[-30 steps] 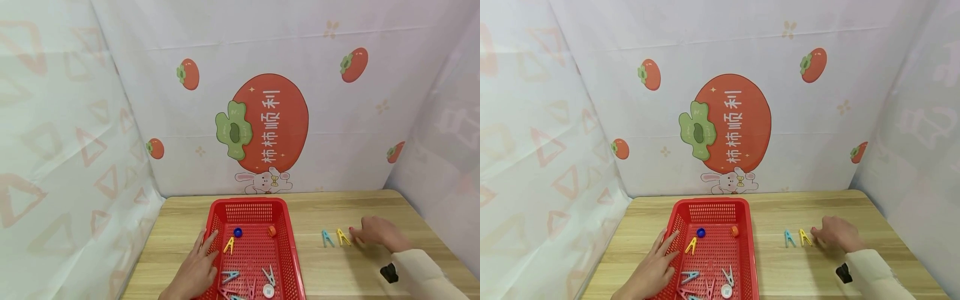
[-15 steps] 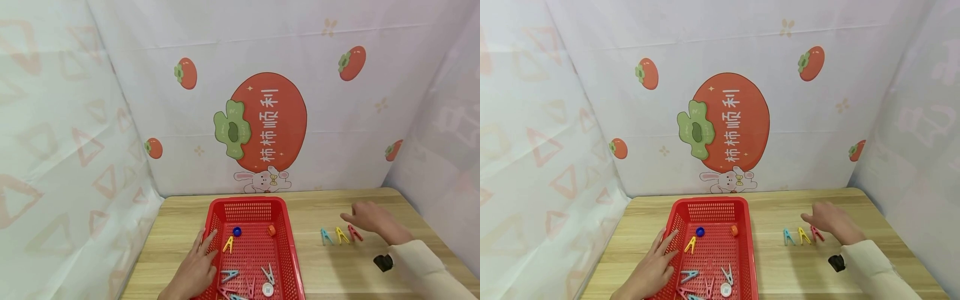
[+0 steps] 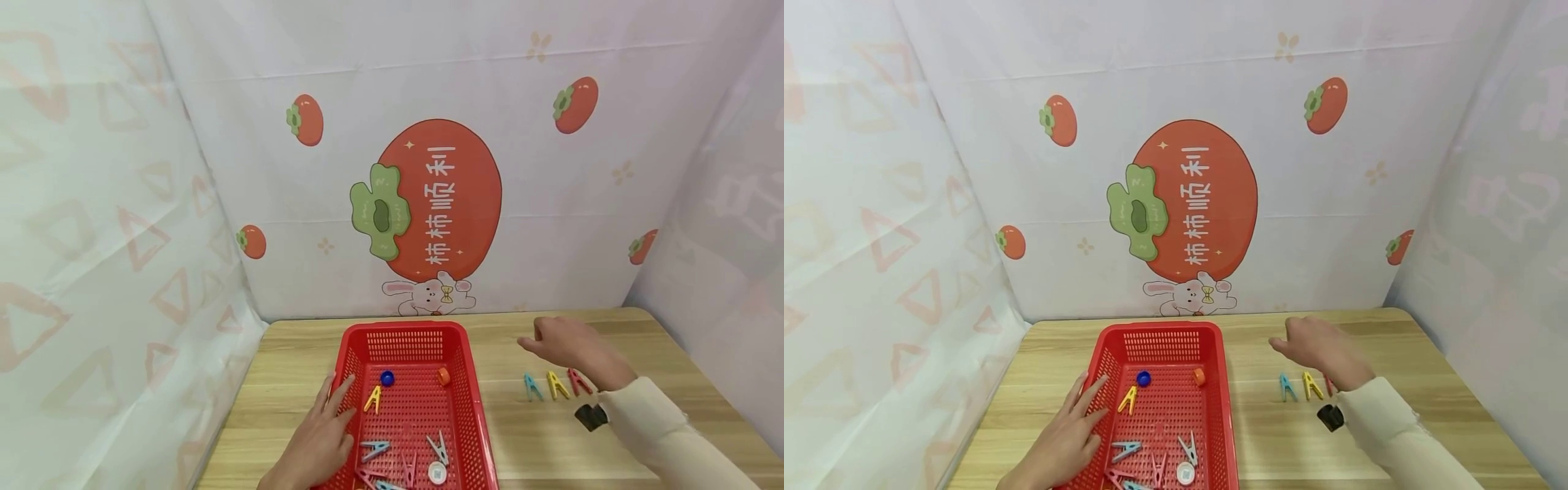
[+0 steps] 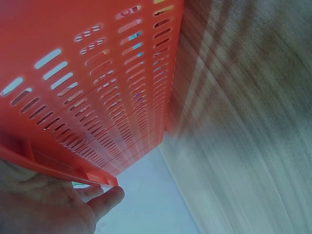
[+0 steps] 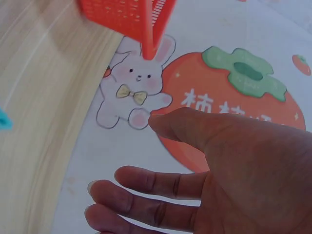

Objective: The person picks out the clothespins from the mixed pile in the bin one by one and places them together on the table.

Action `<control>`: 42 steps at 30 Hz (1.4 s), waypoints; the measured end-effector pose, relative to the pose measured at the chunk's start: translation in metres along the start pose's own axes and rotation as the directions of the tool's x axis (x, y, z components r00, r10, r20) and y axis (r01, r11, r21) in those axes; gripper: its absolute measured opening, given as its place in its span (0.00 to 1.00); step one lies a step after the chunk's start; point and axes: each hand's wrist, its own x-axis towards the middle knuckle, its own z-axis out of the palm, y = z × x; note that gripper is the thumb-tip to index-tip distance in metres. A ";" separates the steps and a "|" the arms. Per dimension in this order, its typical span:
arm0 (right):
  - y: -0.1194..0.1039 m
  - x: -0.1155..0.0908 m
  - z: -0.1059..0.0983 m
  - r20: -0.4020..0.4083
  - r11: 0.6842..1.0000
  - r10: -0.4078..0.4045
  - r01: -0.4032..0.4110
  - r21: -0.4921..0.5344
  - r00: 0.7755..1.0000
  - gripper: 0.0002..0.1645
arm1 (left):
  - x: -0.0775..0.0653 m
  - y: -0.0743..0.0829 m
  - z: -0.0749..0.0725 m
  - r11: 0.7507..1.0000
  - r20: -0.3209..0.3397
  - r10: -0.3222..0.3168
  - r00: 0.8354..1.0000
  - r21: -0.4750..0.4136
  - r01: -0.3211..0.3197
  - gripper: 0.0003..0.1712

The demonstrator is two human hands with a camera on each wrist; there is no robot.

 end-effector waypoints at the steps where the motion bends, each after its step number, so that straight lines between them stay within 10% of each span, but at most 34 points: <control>1: -0.004 0.001 0.000 0.000 1.000 -0.002 0.002 0.001 1.000 0.21 | 0.000 0.000 0.000 1.000 0.000 0.000 1.000 0.001 0.000 0.22; 29: -0.109 0.031 0.003 0.005 0.993 -0.113 0.113 0.033 0.994 0.16 | 0.005 -0.018 0.017 0.999 -0.006 0.036 0.999 -0.029 -0.036 0.23; 42: -0.156 0.051 0.018 0.017 0.984 -0.178 0.178 -0.019 0.984 0.16 | -0.001 0.002 -0.001 1.000 -0.006 0.002 1.000 0.012 -0.002 0.21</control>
